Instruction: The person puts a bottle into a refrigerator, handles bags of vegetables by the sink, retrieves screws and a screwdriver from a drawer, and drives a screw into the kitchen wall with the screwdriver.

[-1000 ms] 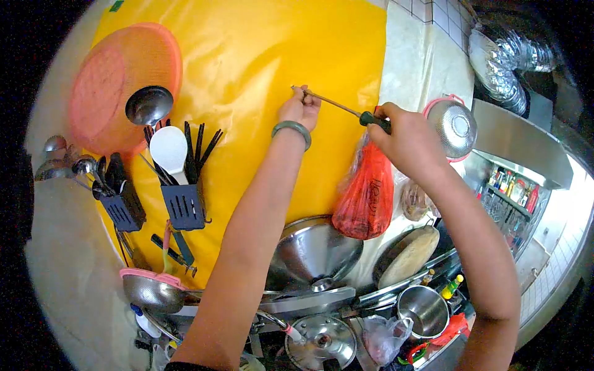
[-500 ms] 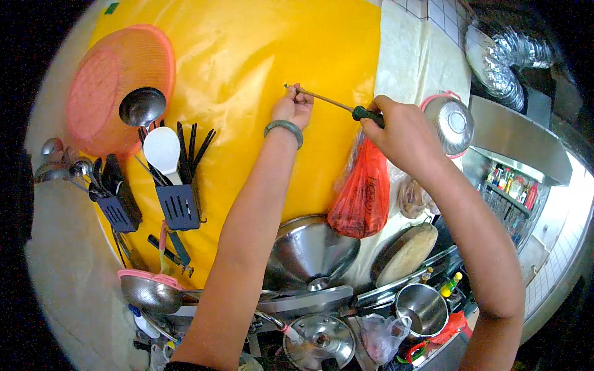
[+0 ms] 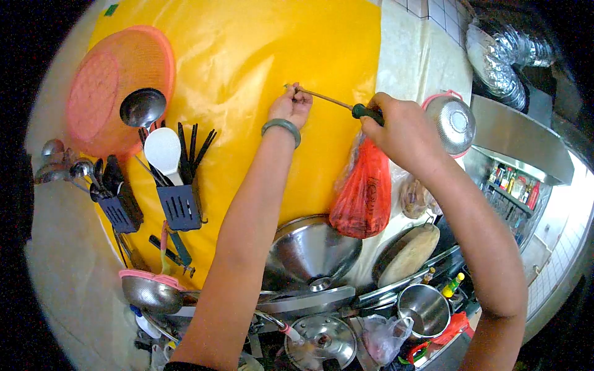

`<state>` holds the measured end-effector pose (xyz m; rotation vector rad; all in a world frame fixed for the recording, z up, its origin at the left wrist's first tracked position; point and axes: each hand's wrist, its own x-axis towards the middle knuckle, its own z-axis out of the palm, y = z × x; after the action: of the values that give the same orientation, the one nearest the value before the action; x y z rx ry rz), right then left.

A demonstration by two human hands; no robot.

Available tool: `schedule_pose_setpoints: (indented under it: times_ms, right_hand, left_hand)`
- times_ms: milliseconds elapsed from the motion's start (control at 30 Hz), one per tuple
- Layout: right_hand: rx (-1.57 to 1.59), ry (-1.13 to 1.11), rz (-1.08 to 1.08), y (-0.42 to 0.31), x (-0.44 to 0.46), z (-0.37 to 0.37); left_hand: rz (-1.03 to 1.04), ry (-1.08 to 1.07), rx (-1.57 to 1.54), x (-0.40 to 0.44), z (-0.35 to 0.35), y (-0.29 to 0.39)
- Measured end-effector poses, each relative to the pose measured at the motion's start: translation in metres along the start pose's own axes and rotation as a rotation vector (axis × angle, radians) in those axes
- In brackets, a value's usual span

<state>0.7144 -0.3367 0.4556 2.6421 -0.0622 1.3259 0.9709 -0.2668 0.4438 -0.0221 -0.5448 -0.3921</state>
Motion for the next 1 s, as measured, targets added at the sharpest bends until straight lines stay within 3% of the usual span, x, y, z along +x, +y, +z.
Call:
schedule_pose_setpoints:
  times_ms: [300, 400, 600, 800, 1000]
  right_hand:
    - [-0.121, 0.016, -0.123, 0.0, 0.009, -0.006]
    - [-0.21, -0.025, -0.015, -0.016, 0.009, -0.015]
    - [-0.122, 0.004, -0.056, -0.013, 0.013, -0.013]
    - [-0.256, -0.115, -0.009, -0.021, 0.014, -0.024]
    - [-0.227, 0.073, -0.11, -0.011, 0.011, -0.012]
  left_hand:
    - [-0.003, 0.008, -0.057, 0.006, -0.002, -0.001]
    - [0.007, -0.013, -0.052, 0.004, -0.002, 0.0]
    - [0.009, -0.011, -0.028, 0.002, -0.001, 0.001]
    - [0.008, -0.006, -0.036, 0.002, 0.002, 0.002]
    - [0.006, 0.008, -0.043, 0.003, 0.001, 0.002]
